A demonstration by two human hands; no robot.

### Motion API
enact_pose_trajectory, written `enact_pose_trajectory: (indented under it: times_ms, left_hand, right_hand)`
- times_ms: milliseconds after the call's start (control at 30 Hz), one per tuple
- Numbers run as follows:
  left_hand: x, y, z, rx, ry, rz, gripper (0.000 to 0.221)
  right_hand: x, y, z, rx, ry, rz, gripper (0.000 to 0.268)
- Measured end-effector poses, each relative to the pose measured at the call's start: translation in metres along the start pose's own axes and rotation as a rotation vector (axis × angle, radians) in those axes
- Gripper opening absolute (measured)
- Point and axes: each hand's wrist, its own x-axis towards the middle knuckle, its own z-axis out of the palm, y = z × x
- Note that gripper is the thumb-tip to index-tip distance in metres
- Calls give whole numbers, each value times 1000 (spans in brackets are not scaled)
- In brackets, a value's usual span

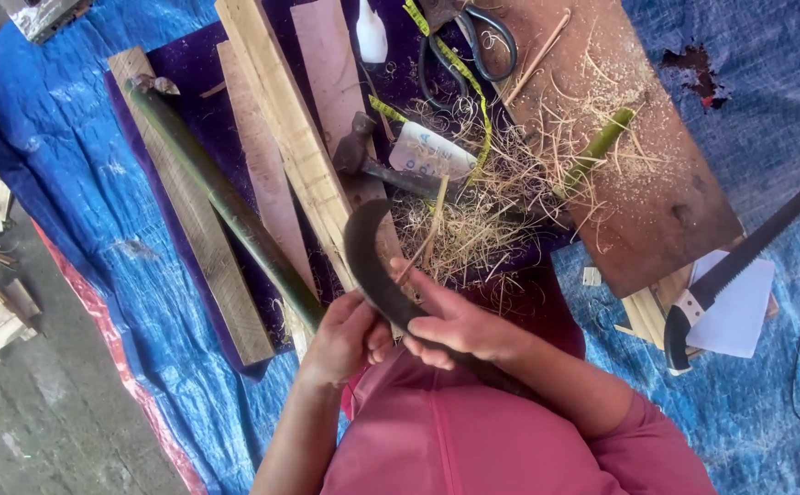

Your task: A person uses a curved blade to shave thin strips from a bamboo stick on a makeshift workbench.

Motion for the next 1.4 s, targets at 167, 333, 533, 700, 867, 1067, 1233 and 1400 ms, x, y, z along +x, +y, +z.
enact_pose_trajectory:
  times_ms: [167,333,533,700,867,1067,1233,1400]
  left_hand:
    - [-2,33,20,244,28,-41,32]
    - [-24,20,-13,122,32,7,43]
    - [-1,13,1,255,88,-54,30]
    - [-1,21,10,371,124,-102,40]
    - [-36,23,-15,451,-53,77,41]
    - [-13,19,4,417,279,-57,35]
    - [0,26,26,485,299,-141,30]
    - [-27,24,7,502,192,90,33]
  right_hand:
    - [3,15,-18,-18,-48,-85,57]
    - [-13,-12,-57,50,85,-160,67]
    - [-1,3,-10,71,-57,-94,80]
    - [1,17,-20,118,-92,-94,76]
    - [-15,-23,-48,142,33,-137,67]
    - [-10,-9,-22,57,-50,-77,78]
    - [-2,15,-11,88,-101,-52,76]
    - [-18,-2,-56,25,69,-135,63]
